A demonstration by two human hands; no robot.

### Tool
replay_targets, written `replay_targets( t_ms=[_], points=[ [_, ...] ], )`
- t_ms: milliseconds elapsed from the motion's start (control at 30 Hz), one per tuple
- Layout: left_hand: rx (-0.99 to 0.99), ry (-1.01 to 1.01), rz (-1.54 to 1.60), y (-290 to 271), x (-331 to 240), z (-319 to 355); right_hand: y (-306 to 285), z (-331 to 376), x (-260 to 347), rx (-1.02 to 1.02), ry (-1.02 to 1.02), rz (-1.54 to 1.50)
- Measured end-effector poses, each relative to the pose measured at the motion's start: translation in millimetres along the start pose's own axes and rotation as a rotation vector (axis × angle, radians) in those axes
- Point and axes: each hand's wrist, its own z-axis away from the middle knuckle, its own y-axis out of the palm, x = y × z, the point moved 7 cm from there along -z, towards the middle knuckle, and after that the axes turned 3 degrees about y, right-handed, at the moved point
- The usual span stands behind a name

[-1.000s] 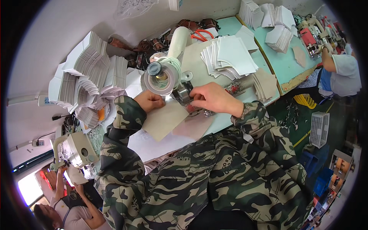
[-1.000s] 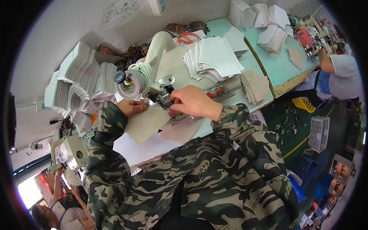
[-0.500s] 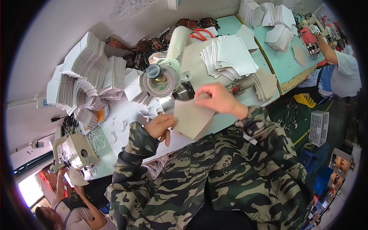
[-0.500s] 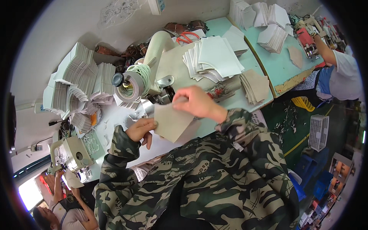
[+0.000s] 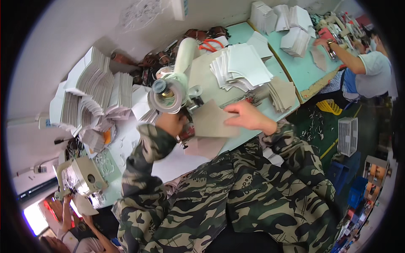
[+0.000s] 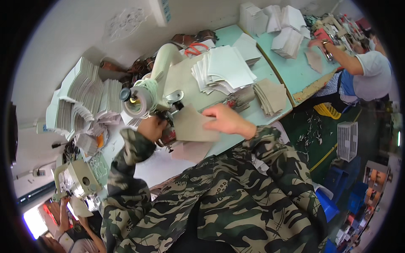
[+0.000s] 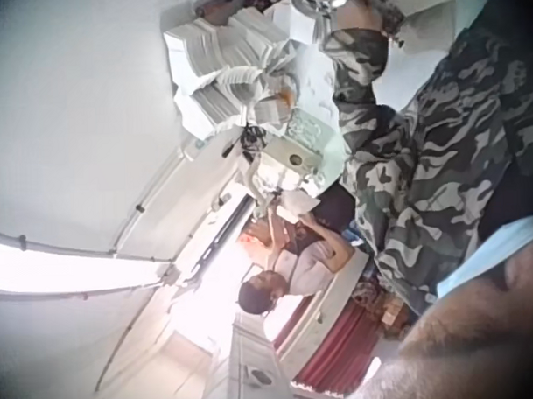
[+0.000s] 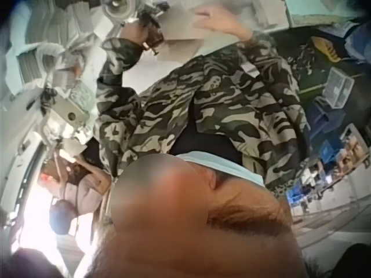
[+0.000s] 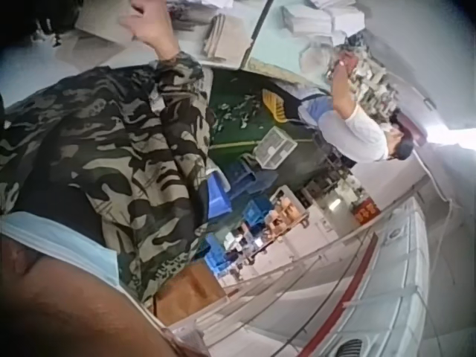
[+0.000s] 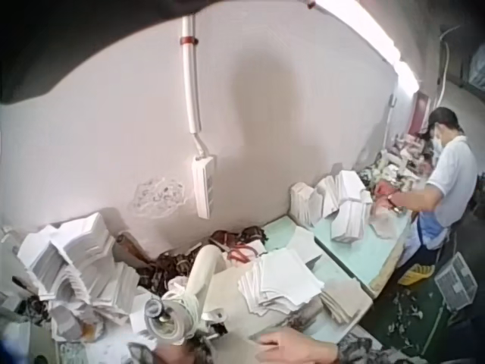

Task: Skiving the edges of white leather shoe components using a skiving machine to thin the material for assembly.

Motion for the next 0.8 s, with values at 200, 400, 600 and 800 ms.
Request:
replay_targets(
  t_ms=[200, 400, 600, 800],
  points=[
    [0.022, 0.433, -0.19, 121.3, -71.8, 68.2, -122.4, 39.2, 62.9, -0.86, -0.22, 0.651],
    [0.075, 0.148, -0.322, 180.5, -23.7, 78.5, -12.7, 18.5, 19.2, -0.266, 0.016, 0.064],
    [0.079, 0.065, -0.267, 177.4, -25.1, 79.7, 76.1, 30.7, -32.2, 0.056, 0.073, 0.185],
    [0.206, -0.057, -0.218, 175.7, -20.7, 80.9, 89.1, 43.5, -57.0, 0.104, 0.147, 0.221]
  ],
)
